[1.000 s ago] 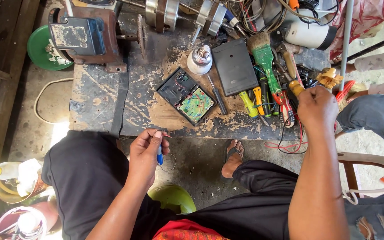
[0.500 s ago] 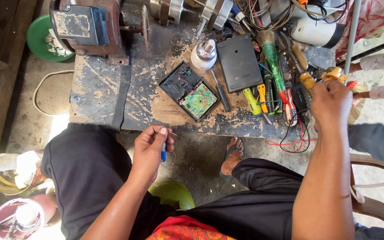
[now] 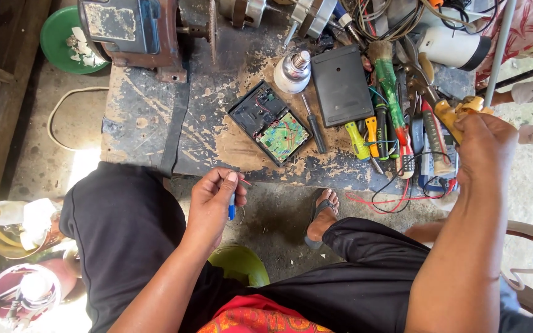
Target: A person strips insulation from wires using pliers and manipulates a circuit board on a repair bench.
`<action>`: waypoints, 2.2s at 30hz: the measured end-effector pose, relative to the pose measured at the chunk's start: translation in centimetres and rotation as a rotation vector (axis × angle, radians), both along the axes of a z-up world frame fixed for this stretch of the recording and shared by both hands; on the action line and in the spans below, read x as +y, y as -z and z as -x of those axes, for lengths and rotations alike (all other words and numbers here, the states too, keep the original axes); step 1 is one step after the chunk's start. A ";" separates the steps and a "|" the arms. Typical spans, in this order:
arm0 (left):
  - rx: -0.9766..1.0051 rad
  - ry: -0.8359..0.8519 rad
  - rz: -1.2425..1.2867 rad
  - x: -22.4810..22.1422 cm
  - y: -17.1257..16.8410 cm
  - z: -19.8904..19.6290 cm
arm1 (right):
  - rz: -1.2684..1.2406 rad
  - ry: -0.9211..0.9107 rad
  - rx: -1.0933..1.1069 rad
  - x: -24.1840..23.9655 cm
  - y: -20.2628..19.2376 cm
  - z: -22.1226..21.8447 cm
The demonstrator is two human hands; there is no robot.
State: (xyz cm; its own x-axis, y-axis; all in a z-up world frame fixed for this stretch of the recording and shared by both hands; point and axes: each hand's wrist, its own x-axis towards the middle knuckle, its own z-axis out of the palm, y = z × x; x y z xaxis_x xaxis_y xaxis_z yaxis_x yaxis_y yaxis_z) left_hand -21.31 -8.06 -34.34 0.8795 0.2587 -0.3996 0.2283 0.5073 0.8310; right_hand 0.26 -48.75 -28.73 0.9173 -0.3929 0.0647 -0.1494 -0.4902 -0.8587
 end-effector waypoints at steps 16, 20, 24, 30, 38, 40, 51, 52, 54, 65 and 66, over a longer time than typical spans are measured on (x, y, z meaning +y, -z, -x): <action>0.004 0.009 0.000 -0.1 0.2 0.0 | -0.306 0.100 -0.137 -1.6 -2.4 1.1; 0.000 0.005 0.013 0.0 0.0 0.0 | -0.531 0.097 -0.220 -2.5 -2.2 1.9; 0.022 0.008 0.013 0.0 -0.4 -0.1 | -0.636 -0.201 -0.411 -1.0 -1.2 2.8; -0.001 -0.046 0.035 0.4 0.0 -0.1 | -0.399 -0.430 -0.468 5.7 -3.7 5.4; -0.087 -0.145 0.101 1.8 -0.4 0.1 | -0.323 -0.664 -0.587 8.1 -2.7 6.0; -0.113 -0.128 0.190 2.3 -0.7 0.3 | -0.276 -0.646 -0.462 8.3 -2.6 6.2; -0.093 -0.153 0.057 5.8 -2.2 0.2 | -0.755 -0.887 -0.421 15.6 -1.5 7.5; -0.098 -0.145 -0.004 6.1 -2.3 0.2 | -0.926 -0.943 -0.332 16.0 -1.1 7.6; -0.084 -0.149 -0.049 6.6 -2.8 0.1 | -0.951 -1.052 -0.292 17.6 -1.9 8.5; -0.081 -0.282 0.018 7.2 -1.9 -0.7 | -0.577 -1.032 0.050 23.5 -2.9 11.2; -0.109 -0.300 0.044 7.3 -2.0 -0.7 | -0.425 -1.047 0.048 24.2 -2.9 11.7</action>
State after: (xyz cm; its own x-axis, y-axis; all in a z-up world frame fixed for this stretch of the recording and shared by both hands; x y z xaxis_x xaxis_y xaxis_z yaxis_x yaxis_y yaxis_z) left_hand -20.61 -0.73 -32.39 0.8045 0.4978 -0.3240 -0.0259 0.5743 0.8182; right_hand -11.43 -24.57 -25.83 0.8057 0.5888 0.0648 0.1255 -0.0628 -0.9901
